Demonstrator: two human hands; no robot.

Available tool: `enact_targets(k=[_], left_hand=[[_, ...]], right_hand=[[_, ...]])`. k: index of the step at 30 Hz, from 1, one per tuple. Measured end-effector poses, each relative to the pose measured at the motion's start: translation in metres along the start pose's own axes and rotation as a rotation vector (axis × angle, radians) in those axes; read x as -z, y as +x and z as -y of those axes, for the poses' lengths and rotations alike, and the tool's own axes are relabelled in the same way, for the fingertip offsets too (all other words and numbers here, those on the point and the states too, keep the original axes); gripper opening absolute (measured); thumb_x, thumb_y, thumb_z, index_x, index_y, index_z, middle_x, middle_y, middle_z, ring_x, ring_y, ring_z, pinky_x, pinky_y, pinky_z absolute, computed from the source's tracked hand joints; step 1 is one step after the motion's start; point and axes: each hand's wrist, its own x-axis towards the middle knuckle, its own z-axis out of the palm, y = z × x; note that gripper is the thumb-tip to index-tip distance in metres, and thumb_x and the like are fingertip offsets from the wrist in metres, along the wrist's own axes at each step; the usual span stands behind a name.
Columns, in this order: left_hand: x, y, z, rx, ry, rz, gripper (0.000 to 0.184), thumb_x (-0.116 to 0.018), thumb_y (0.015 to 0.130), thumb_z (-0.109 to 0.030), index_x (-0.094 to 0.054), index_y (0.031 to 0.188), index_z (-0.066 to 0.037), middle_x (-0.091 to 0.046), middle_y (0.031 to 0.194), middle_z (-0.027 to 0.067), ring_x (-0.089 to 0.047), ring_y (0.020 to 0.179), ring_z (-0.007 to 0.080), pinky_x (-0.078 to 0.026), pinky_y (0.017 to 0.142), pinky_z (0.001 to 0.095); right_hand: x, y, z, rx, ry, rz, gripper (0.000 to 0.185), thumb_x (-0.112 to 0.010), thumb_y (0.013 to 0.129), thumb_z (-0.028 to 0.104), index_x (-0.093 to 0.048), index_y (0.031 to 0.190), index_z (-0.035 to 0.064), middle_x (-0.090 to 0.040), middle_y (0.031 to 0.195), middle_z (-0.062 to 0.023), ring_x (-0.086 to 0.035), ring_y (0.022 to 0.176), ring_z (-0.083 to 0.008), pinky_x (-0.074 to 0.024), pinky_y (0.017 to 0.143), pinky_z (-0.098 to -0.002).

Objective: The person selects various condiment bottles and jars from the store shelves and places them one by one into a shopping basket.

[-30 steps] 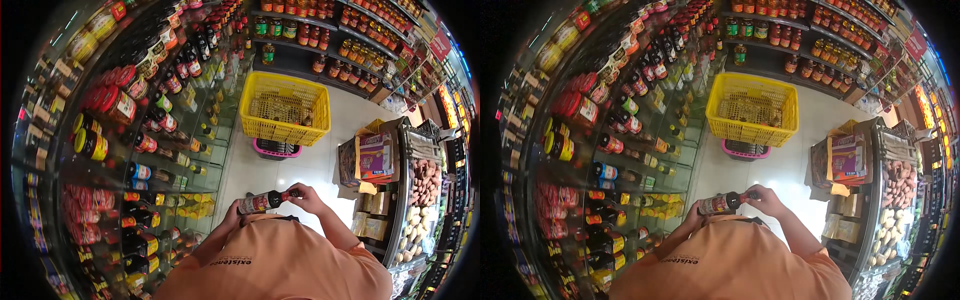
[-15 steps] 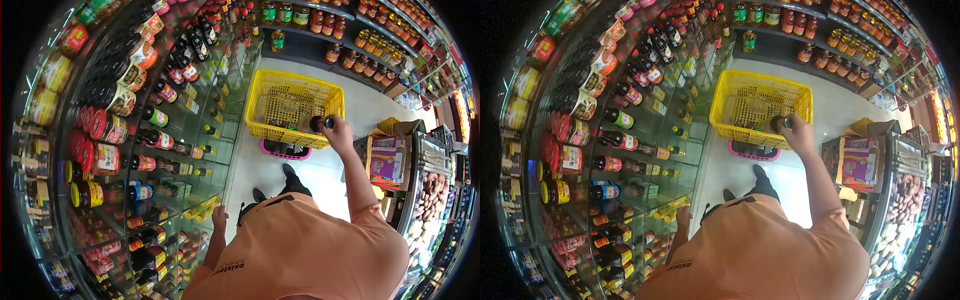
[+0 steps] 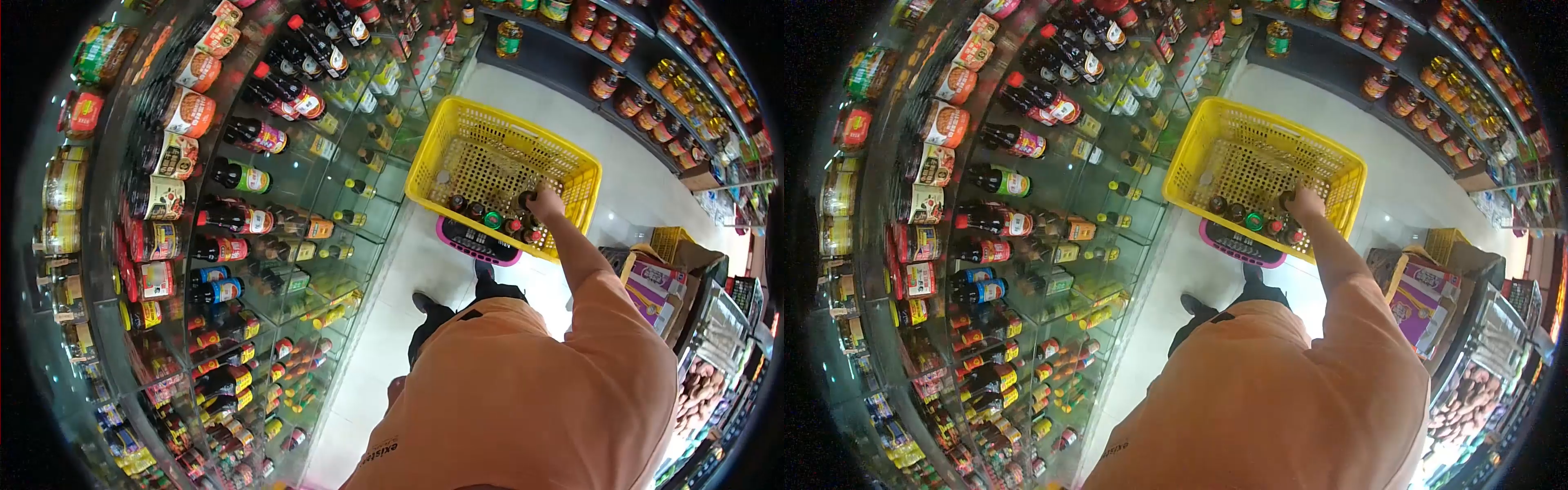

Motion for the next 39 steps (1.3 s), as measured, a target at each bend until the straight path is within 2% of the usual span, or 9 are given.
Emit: enact_targets(k=[8, 19, 22, 25, 28, 30, 32, 33, 39], left_hand=[[-0.017, -0.058, -0.062, 0.237, -0.386, -0.048, 0.039, -0.066, 0.083, -0.028, -0.064, 0.111, -0.001, -0.069, 0.08, 0.0114, -0.066, 0.074, 0.0243, -0.052, 0.073, 0.0369], [-0.018, -0.04, -0.099, 0.109, -0.445, -0.218, 0.036, -0.057, 0.094, -0.03, -0.063, 0.109, 0.002, -0.066, 0.07, 0.0115, -0.064, 0.061, 0.0191, -0.052, 0.061, 0.0322], [-0.016, -0.039, -0.112, 0.275, -0.578, -0.184, 0.035, -0.057, 0.094, -0.029, -0.063, 0.109, 0.002, -0.067, 0.068, 0.0108, -0.064, 0.058, 0.0182, -0.052, 0.059, 0.0313], [-0.046, -0.045, -0.085, 0.189, -0.677, -0.225, 0.03, -0.058, 0.094, -0.026, -0.062, 0.111, -0.001, -0.067, 0.068, 0.0115, -0.063, 0.057, 0.0177, -0.053, 0.054, 0.0305], [-0.077, -0.059, -0.056, 0.29, -0.829, -0.25, 0.027, -0.059, 0.094, -0.023, -0.062, 0.11, -0.002, -0.066, 0.069, 0.0126, -0.063, 0.056, 0.0193, -0.053, 0.054, 0.0307], [-0.097, -0.064, -0.044, 0.614, -1.289, -0.177, 0.026, -0.059, 0.094, -0.023, -0.062, 0.109, -0.002, -0.067, 0.071, 0.0135, -0.064, 0.058, 0.0199, -0.054, 0.055, 0.0309], [-0.092, -0.074, -0.05, 0.758, -1.28, -0.201, 0.025, -0.059, 0.094, -0.022, -0.062, 0.108, -0.001, -0.067, 0.075, 0.0141, -0.065, 0.061, 0.0196, -0.054, 0.056, 0.0311], [-0.092, -0.082, -0.051, 0.729, -1.305, -0.227, 0.025, -0.058, 0.095, -0.022, -0.062, 0.108, -0.001, -0.067, 0.077, 0.0137, -0.065, 0.063, 0.0188, -0.054, 0.057, 0.0302], [-0.116, -0.107, -0.02, 0.659, -1.455, -0.407, 0.028, -0.058, 0.094, -0.022, -0.063, 0.109, 0.001, -0.069, 0.083, 0.0124, -0.067, 0.067, 0.0193, -0.055, 0.062, 0.0322]], right_hand=[[-0.053, 0.029, -0.021, 0.099, -0.164, 0.105, 0.044, -0.065, 0.081, 0.041, -0.059, 0.113, 0.0106, -0.07, 0.098, -0.0168, -0.067, 0.095, -0.0347, -0.0522, 0.082, -0.0476], [-0.079, 0.039, -0.033, 0.046, -0.196, 0.175, 0.037, -0.062, 0.083, 0.039, -0.061, 0.111, 0.0141, -0.07, 0.103, -0.0149, -0.066, 0.099, -0.0348, -0.049, 0.088, -0.0473], [-0.057, 0.029, -0.019, 0.071, -0.225, 0.272, 0.039, -0.06, 0.083, 0.041, -0.063, 0.112, 0.0148, -0.069, 0.107, -0.0155, -0.065, 0.103, -0.0358, -0.0495, 0.09, -0.0468], [-0.044, 0.036, 0.001, 0.121, -0.291, 0.228, 0.047, -0.058, 0.085, 0.043, -0.059, 0.121, 0.0147, -0.064, 0.119, -0.0169, -0.062, 0.11, -0.0364, -0.0497, 0.092, -0.0484], [-0.038, 0.009, 0.036, 0.377, -0.144, 0.049, 0.045, -0.061, 0.086, 0.034, -0.057, 0.123, 0.0091, -0.064, 0.109, -0.0247, -0.062, 0.102, -0.0419, -0.0498, 0.087, -0.0513], [-0.053, -0.008, 0.06, 0.626, -0.04, -0.062, 0.037, -0.063, 0.085, 0.028, -0.061, 0.115, 0.0058, -0.065, 0.103, -0.0236, -0.061, 0.097, -0.044, -0.0497, 0.084, -0.0513], [-0.068, -0.038, 0.094, 1.019, 0.04, -0.207, 0.03, -0.066, 0.081, 0.015, -0.062, 0.108, 0.0035, -0.065, 0.101, -0.0214, -0.06, 0.094, -0.0421, -0.0487, 0.085, -0.048], [-0.066, -0.061, 0.119, 1.207, 0.056, -0.145, 0.027, -0.066, 0.079, 0.011, -0.063, 0.105, 0.003, -0.064, 0.099, -0.0204, -0.06, 0.094, -0.0408, -0.0478, 0.085, -0.0472], [-0.164, -0.174, 0.178, 1.348, 0.018, 0.36, 0.019, -0.067, 0.082, 0.017, -0.065, 0.099, 0.0086, -0.066, 0.098, -0.0151, -0.062, 0.095, -0.034, -0.0505, 0.083, -0.0437]])
